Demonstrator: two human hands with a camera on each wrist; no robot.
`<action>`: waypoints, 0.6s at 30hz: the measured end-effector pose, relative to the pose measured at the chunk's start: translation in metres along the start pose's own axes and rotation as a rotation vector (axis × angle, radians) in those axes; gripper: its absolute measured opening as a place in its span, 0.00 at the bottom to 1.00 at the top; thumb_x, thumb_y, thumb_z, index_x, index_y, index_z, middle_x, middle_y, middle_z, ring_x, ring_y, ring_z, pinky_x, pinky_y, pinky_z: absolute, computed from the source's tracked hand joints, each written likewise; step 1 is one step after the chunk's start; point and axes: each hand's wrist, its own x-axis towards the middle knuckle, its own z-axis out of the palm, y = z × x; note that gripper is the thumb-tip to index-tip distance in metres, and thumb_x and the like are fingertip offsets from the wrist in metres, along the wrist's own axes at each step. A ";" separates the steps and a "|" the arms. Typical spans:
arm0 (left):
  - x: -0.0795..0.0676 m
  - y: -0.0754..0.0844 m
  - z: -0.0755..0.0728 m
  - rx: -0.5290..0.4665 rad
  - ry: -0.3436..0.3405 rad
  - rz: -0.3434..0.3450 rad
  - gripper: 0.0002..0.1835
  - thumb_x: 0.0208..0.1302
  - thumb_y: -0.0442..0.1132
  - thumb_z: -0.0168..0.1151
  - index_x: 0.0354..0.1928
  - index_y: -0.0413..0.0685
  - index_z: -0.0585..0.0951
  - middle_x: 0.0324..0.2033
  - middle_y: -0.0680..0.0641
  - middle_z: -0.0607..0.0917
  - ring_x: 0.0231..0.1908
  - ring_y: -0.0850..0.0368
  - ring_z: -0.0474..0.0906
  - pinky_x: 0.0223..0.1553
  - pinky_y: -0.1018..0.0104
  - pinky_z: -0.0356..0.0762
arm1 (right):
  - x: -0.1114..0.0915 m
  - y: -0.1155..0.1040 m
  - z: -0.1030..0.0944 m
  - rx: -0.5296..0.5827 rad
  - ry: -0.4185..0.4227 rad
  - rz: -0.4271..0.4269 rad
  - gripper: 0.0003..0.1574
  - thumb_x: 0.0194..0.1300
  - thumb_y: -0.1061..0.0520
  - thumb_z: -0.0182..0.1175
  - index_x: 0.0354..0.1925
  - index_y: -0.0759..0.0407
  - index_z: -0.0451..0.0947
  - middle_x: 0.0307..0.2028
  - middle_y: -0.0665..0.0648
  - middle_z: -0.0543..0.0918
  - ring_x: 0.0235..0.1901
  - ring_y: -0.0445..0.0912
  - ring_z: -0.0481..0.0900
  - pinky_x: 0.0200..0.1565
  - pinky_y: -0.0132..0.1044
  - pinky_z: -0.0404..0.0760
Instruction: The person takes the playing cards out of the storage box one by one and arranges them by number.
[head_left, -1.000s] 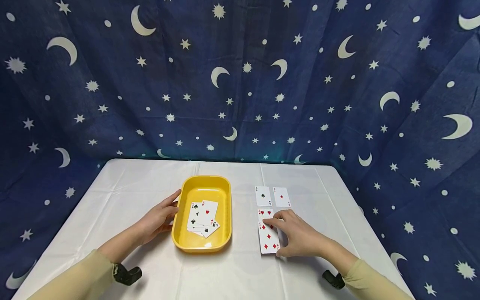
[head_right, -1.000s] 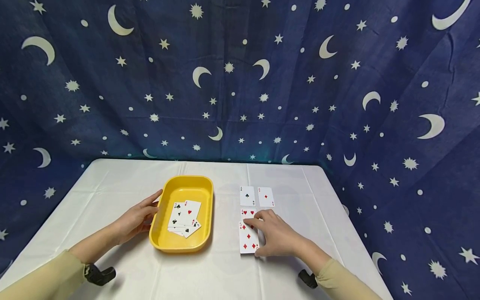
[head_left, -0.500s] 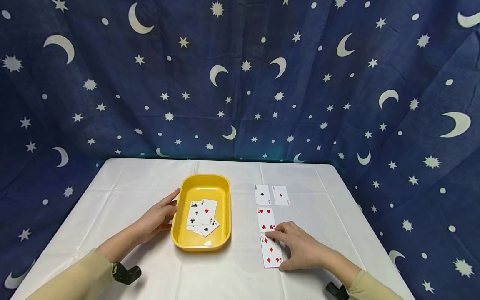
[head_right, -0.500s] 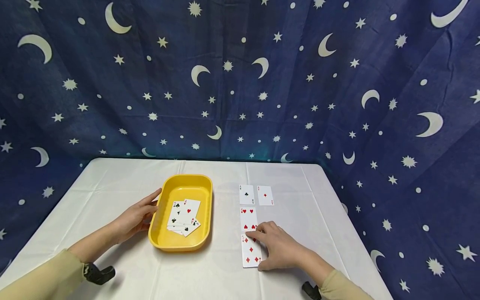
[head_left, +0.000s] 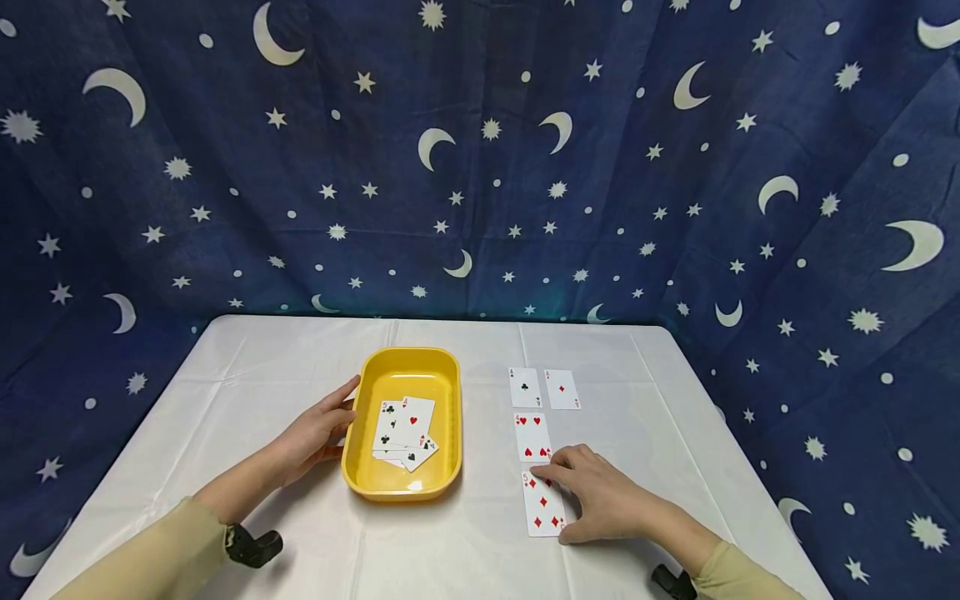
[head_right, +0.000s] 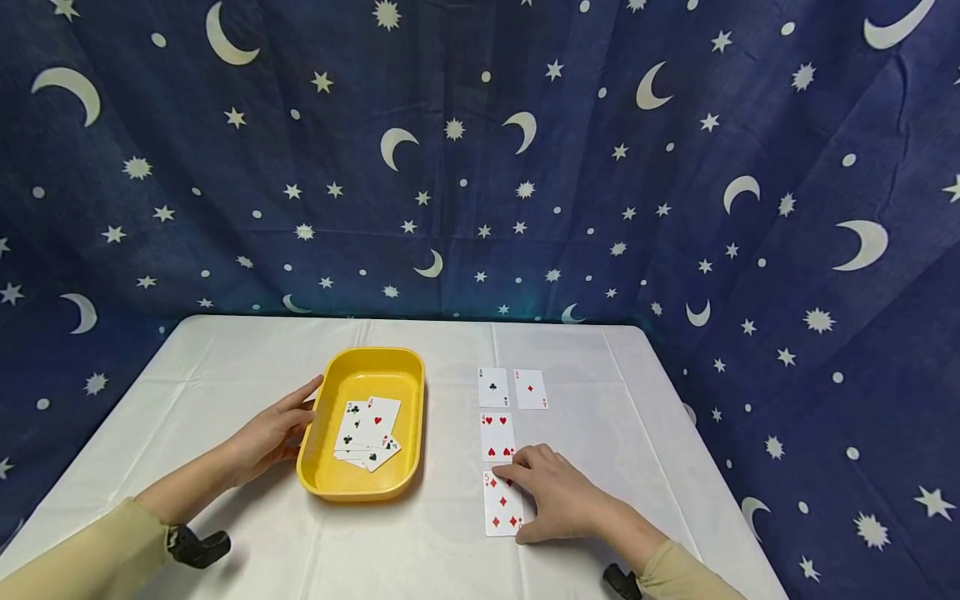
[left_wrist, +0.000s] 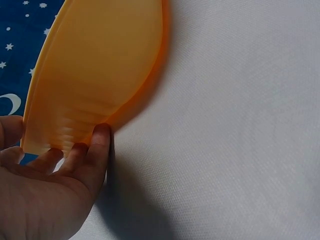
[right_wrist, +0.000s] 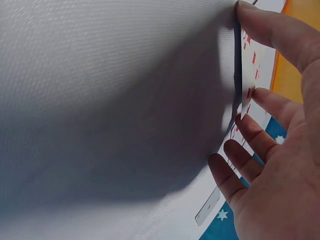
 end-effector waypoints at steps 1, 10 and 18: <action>0.000 0.000 0.000 0.001 -0.001 0.000 0.37 0.78 0.42 0.47 0.83 0.66 0.47 0.78 0.37 0.57 0.66 0.42 0.71 0.55 0.53 0.80 | 0.000 0.000 0.000 -0.002 0.002 -0.002 0.54 0.45 0.43 0.79 0.71 0.40 0.72 0.54 0.41 0.68 0.57 0.42 0.65 0.59 0.47 0.70; 0.000 -0.001 -0.001 0.001 0.007 0.001 0.36 0.79 0.42 0.47 0.83 0.67 0.48 0.78 0.37 0.57 0.65 0.42 0.73 0.55 0.53 0.80 | 0.000 -0.001 -0.001 -0.015 0.007 -0.012 0.54 0.44 0.43 0.79 0.71 0.40 0.73 0.53 0.41 0.68 0.57 0.43 0.65 0.59 0.47 0.70; 0.000 0.000 0.000 0.005 0.000 -0.003 0.37 0.79 0.42 0.47 0.83 0.67 0.47 0.78 0.37 0.56 0.67 0.41 0.71 0.57 0.51 0.79 | 0.000 0.000 -0.001 -0.014 0.006 -0.025 0.55 0.43 0.43 0.79 0.71 0.41 0.72 0.53 0.41 0.68 0.56 0.42 0.65 0.59 0.47 0.70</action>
